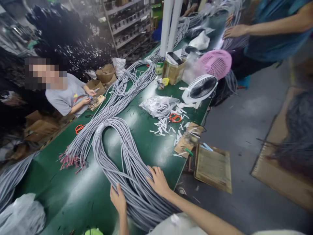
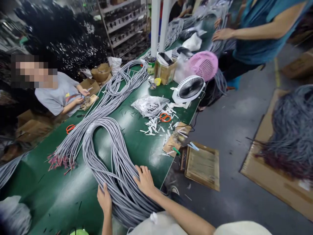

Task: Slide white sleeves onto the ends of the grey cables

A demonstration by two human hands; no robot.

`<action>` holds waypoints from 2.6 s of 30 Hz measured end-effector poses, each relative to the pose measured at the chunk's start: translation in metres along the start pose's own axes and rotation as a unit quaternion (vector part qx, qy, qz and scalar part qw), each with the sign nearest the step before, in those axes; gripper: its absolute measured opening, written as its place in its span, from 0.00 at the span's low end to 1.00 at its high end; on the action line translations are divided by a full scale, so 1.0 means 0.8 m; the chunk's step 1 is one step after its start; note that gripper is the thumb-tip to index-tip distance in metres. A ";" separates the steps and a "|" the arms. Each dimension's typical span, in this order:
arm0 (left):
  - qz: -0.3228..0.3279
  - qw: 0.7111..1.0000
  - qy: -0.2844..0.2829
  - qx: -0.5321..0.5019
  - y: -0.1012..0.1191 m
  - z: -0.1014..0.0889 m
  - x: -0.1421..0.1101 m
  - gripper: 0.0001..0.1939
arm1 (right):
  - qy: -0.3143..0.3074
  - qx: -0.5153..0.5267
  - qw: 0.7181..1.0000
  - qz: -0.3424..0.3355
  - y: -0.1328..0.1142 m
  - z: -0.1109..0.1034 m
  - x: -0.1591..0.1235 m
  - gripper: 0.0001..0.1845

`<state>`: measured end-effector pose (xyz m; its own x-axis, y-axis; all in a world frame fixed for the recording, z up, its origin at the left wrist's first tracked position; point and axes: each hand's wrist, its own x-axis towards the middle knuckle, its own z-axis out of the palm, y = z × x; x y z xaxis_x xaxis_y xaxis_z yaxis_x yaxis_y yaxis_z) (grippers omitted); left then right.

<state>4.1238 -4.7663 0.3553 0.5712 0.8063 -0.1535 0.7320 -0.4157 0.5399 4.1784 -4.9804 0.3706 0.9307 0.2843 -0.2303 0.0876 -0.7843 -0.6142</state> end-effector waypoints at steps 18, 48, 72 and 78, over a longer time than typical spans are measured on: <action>-0.106 0.987 0.092 -0.082 -0.028 0.041 -0.090 0.32 | -0.066 0.017 0.998 -0.016 0.118 0.006 -0.057 0.21; 0.315 0.948 -0.044 -0.018 0.262 0.201 0.035 0.27 | 0.236 -0.184 0.915 -0.271 0.166 -0.032 0.216 0.26; 0.300 0.954 -0.013 -0.013 0.288 0.241 0.037 0.26 | 0.128 -0.096 0.979 -0.127 -0.016 -0.127 0.546 0.26; 0.274 0.962 -0.010 -0.001 0.291 0.239 0.035 0.26 | 0.109 -0.109 0.971 -0.182 -0.036 -0.106 0.527 0.28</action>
<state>4.3813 -4.9211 0.3187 0.8778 0.4586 0.1383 0.3191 -0.7752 0.5452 4.5985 -4.8844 0.3554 0.8752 0.4596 0.1508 0.4753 -0.7589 -0.4451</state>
